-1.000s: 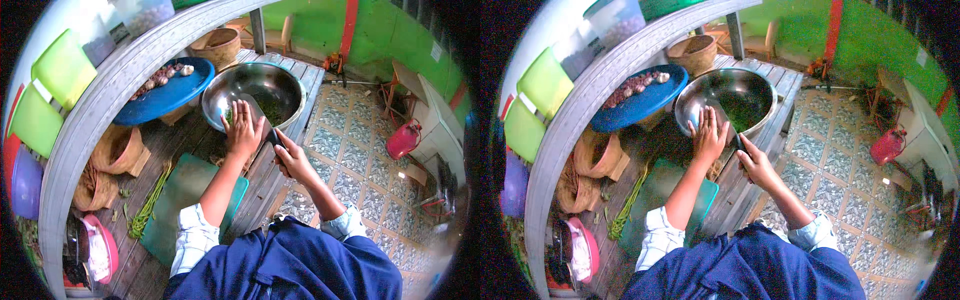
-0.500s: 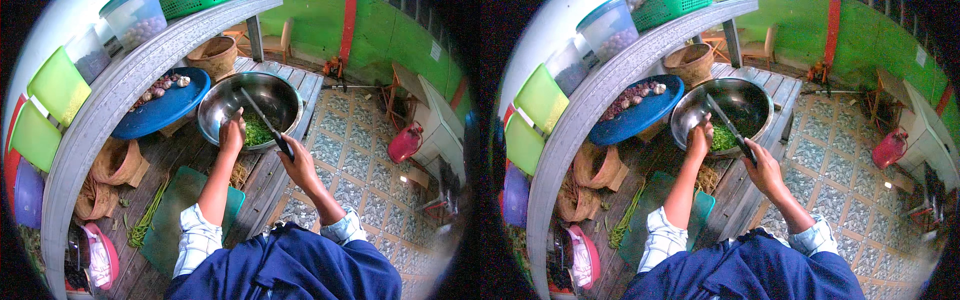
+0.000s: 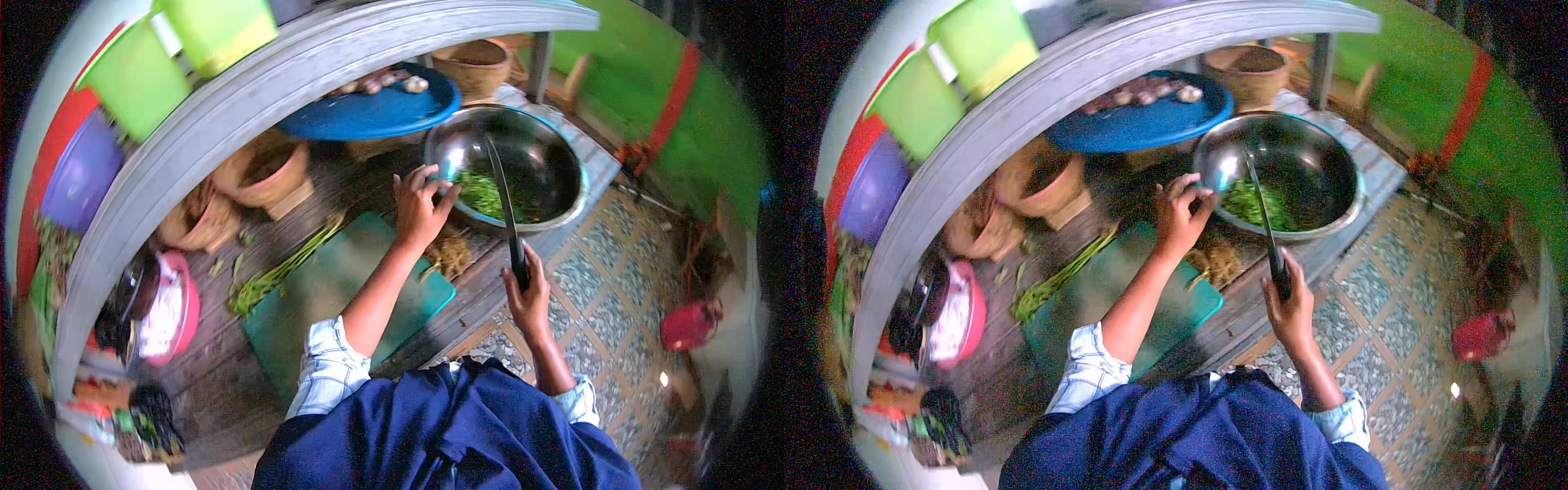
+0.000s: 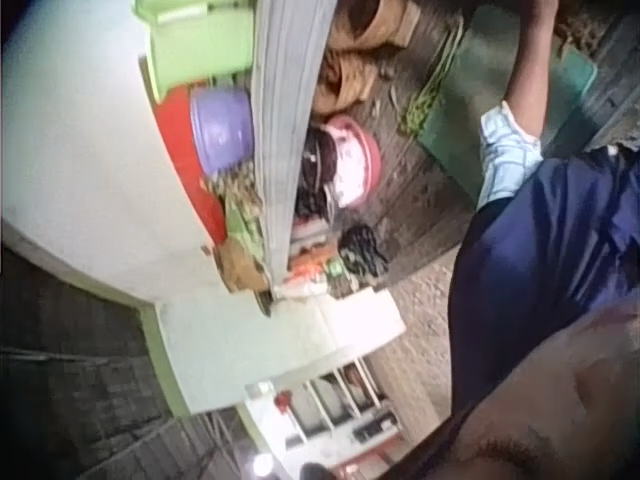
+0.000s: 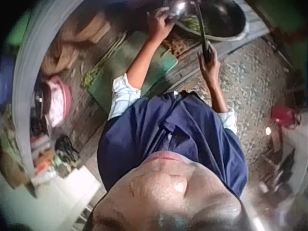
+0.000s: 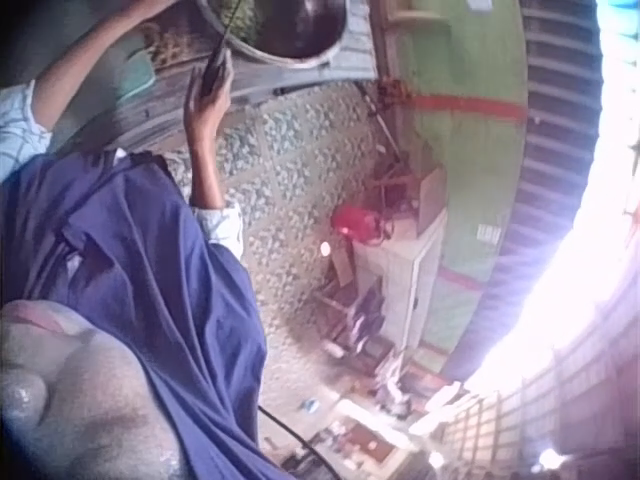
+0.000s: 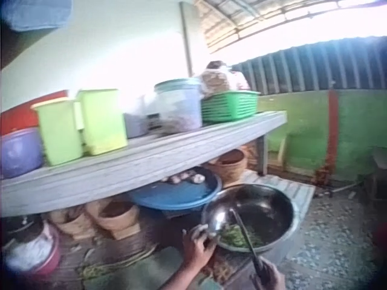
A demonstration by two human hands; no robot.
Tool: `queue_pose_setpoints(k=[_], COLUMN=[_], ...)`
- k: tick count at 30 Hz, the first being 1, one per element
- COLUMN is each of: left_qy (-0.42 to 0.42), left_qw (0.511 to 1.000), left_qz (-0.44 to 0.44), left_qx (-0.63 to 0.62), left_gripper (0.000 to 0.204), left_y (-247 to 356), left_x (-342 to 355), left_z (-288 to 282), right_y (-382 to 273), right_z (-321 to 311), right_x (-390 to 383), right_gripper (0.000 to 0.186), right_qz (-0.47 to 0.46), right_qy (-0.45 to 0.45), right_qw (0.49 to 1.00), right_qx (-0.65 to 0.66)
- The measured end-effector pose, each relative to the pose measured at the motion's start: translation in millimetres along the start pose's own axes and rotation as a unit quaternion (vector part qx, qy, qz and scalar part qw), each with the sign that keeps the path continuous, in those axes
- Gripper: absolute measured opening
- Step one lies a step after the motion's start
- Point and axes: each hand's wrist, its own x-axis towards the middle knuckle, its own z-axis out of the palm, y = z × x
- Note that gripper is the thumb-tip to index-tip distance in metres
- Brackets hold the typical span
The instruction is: Chopping green vegetable stalks on a cutting board using a knife.
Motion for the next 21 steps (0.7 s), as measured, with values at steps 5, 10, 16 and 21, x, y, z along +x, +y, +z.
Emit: queue_pose_setpoints(k=[5,10,16,21], left_qy=[0.034,-0.012,0.023,-0.021], left_qw=[0.996,0.967,0.924,0.917], left_qz=[-0.055,-0.186,-0.26,-0.259], left_qx=[0.062,0.174,0.278,0.303], left_gripper=[0.039,0.028,0.023,0.024], left_y=[-76,-121,-160,-170], left_x=[-73,-140,-184,-172], left_z=[-73,-150,-210,-219], right_y=[5,9,23,26], right_z=[54,100,150,155], right_x=[-36,-43,-39,-38], right_gripper=[0.049,0.048,0.045,0.045], right_qz=[-0.052,-0.044,-0.315,-0.296], right_qy=[-0.16,-0.306,-0.229,-0.223], right_qw=[0.986,0.94,0.904,0.908], right_qx=[-0.006,-0.146,-0.179,-0.195])
